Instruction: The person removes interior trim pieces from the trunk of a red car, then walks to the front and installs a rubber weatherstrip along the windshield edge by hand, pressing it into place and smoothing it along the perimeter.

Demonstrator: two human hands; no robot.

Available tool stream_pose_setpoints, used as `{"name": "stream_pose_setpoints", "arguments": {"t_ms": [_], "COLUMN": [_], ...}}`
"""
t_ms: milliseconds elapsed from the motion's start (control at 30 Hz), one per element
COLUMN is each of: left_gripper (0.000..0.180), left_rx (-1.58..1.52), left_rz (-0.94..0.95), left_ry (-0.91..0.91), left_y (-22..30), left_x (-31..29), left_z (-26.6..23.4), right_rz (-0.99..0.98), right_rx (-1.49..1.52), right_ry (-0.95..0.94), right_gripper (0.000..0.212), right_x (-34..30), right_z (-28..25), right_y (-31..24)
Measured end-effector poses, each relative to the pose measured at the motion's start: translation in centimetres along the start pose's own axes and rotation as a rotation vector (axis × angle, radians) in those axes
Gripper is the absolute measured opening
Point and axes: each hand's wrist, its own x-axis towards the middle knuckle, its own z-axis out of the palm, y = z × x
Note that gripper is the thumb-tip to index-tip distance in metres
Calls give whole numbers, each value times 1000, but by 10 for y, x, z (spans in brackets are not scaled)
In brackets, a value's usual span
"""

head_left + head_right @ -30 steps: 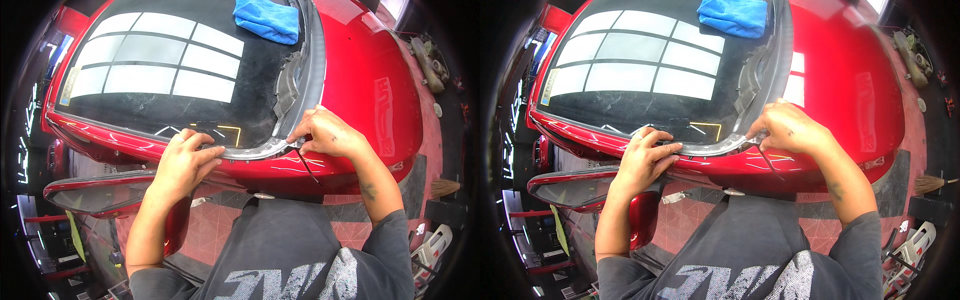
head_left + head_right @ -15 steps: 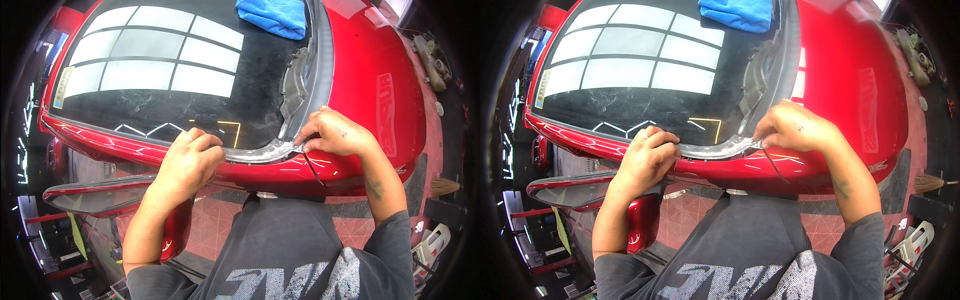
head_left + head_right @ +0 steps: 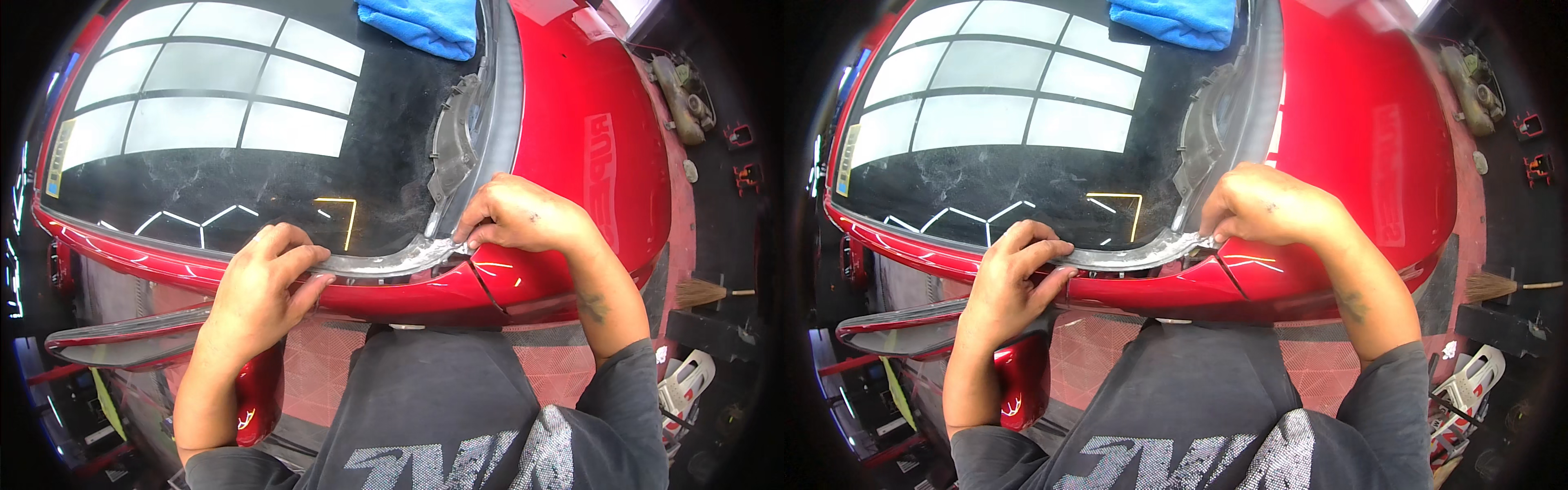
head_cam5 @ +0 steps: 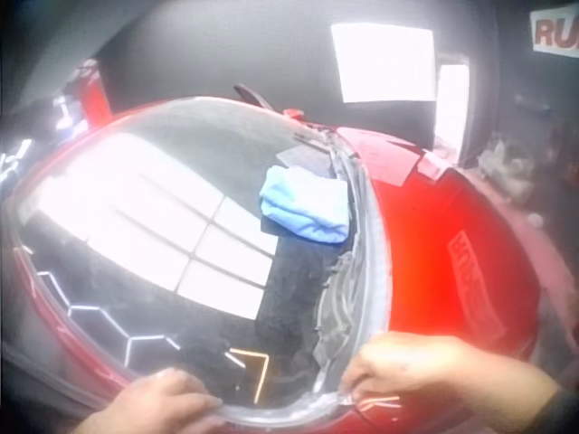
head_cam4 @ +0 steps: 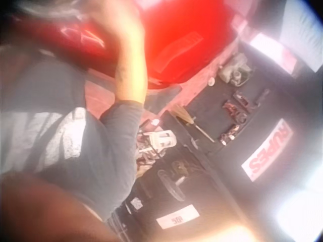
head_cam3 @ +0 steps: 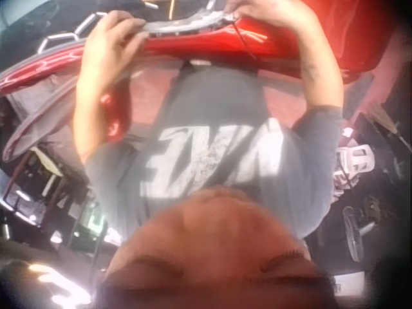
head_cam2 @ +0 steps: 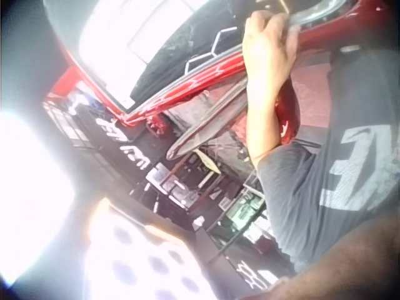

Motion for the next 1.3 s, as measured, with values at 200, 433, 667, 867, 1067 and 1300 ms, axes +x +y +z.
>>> {"name": "stream_pose_setpoints", "arguments": {"t_ms": [200, 433, 667, 867, 1067, 1300], "left_gripper": [29, 25, 20, 18, 19, 22], "left_rx": [-14, -6, 96, 119, 63, 80], "left_rz": [47, 89, 155, 143, 110, 128], "left_ry": [-12, 31, -1, -106, -106, -50], "left_y": [-5, -4, -5, -6, -7, -1], "left_x": [7, 12, 23, 24, 24, 16], "left_z": [-1, -3, -6, -15, -11, -3], "right_rz": [-56, -5, 89, -9, -224, -93], "right_rx": [24, -156, -168, -142, -43, 36], "right_ry": [26, 19, -73, -77, 4, -63], "right_gripper": [22, 20, 17, 23, 24, 21], "right_x": [0, -4, 1, 3, 10, 10], "right_z": [-1, -2, -12, -13, -7, -18], "right_y": [11, -9, -24, -22, -10, 9]}}
